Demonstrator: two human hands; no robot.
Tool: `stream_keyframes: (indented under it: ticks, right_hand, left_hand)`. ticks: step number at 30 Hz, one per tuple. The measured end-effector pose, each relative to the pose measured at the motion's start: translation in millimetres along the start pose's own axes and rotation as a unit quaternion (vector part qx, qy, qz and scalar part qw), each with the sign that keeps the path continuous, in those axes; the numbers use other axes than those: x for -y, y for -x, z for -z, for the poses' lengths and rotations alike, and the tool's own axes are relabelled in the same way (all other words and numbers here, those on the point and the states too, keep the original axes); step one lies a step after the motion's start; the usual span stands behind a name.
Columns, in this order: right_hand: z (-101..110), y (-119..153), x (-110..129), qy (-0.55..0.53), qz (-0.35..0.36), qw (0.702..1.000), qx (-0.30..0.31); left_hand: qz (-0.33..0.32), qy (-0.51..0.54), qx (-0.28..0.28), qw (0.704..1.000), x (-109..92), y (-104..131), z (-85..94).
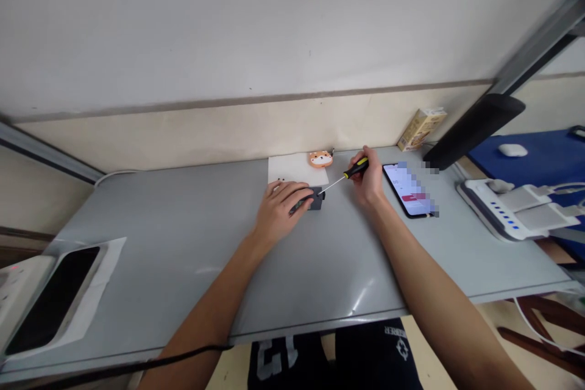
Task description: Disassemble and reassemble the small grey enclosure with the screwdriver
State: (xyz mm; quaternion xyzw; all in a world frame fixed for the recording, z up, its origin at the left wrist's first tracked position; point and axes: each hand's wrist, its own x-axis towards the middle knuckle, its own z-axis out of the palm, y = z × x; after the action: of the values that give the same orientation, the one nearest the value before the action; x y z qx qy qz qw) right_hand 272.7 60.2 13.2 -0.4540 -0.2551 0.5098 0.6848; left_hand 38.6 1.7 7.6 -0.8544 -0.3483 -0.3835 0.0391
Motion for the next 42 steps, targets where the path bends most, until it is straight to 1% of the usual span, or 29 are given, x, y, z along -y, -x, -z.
stream_keyframes:
  ticks: [6, 10, 17, 24, 29, 36, 39, 40, 42]
  right_hand:
    - [-1, 2, 1, -0.011, -0.004, 1.000, -0.006]
    - [-1, 1, 1, -0.012, -0.005, 1.000, -0.001]
    - [-1, 1, 1, -0.007, -0.007, 1.000, 0.003]
    - [0, 1, 0, 0.012, 0.003, 1.000, -0.002]
    - [1, -1, 3, 0.012, 0.004, 1.000, -0.003]
    - [0, -1, -1, 0.014, 0.032, 0.999, -0.020]
    - [-5, 2, -7, 0.053, 0.033, 0.998, 0.013]
    - [-7, 4, -10, 0.071, 0.035, 0.996, 0.032]
    - [-10, 9, -13, 0.112, 0.044, 0.990, 0.075]
  left_hand:
    - [0.005, 0.015, -0.013, 1.000, 0, 1, -2.9]
    - [0.008, 0.015, -0.010, 1.000, -2, -1, -2.1]
    - [-0.015, 0.002, 0.002, 1.000, -9, -2, -2.1]
    - [-0.008, 0.016, -0.004, 1.000, -7, 0, -5.5]
    - [-0.001, 0.009, 0.002, 1.000, -7, -1, -4.8]
    - [-0.022, 0.020, 0.016, 0.999, -3, -1, -0.1]
    - [-0.017, 0.037, 0.007, 0.999, 0, -2, 5.1]
    - [-0.008, 0.042, -0.004, 0.999, 3, -2, 7.5]
    - [0.031, 0.042, -0.044, 0.998, 12, -2, 13.3]
